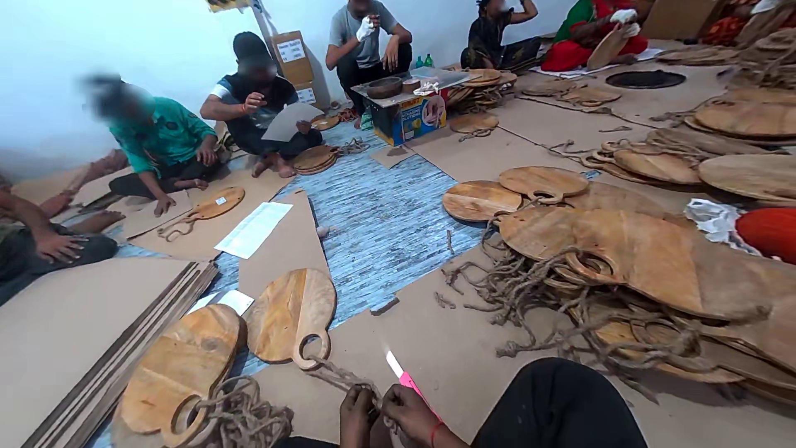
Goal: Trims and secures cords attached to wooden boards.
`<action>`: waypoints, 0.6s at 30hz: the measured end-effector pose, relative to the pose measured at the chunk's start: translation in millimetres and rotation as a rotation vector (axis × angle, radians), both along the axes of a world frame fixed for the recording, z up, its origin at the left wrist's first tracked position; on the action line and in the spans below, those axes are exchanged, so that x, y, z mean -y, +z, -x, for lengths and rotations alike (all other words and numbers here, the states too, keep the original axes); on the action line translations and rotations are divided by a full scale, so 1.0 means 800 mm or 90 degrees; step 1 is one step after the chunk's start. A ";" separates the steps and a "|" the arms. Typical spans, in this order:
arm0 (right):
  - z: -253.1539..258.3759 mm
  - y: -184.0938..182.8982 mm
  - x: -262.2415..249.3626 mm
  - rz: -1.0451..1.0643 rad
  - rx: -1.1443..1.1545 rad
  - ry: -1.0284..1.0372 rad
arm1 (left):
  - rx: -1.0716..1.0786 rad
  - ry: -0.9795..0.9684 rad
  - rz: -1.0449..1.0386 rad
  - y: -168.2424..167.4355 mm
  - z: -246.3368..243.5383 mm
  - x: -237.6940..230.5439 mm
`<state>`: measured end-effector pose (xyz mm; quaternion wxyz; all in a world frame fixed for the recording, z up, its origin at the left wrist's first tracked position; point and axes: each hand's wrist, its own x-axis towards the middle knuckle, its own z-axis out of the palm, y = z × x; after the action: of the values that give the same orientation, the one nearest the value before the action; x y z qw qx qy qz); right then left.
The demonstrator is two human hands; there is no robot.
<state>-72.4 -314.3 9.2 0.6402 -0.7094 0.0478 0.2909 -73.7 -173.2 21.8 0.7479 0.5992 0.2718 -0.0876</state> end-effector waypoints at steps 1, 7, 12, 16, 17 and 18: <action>-0.005 0.000 -0.001 0.006 -0.017 -0.006 | 0.009 0.023 0.020 -0.001 0.001 0.002; -0.045 0.026 -0.033 -0.005 -0.131 -0.128 | 0.046 0.205 0.170 0.016 -0.001 0.003; -0.084 0.059 -0.046 -0.056 -0.257 -0.248 | 0.044 0.274 0.184 0.026 -0.009 0.004; -0.117 0.062 -0.044 -0.241 -0.409 -0.365 | 0.045 0.309 0.267 0.035 -0.016 0.003; -0.121 0.057 -0.049 -0.232 -0.403 -0.356 | 0.042 0.324 0.292 0.036 -0.017 0.004; -0.122 0.052 -0.055 -0.188 -0.372 -0.326 | 0.035 0.342 0.317 0.039 -0.018 0.004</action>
<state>25.4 -270.4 50.6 0.7465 -0.4626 0.3602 0.3147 -59.4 -176.3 52.9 0.8742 0.3083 0.3695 0.0643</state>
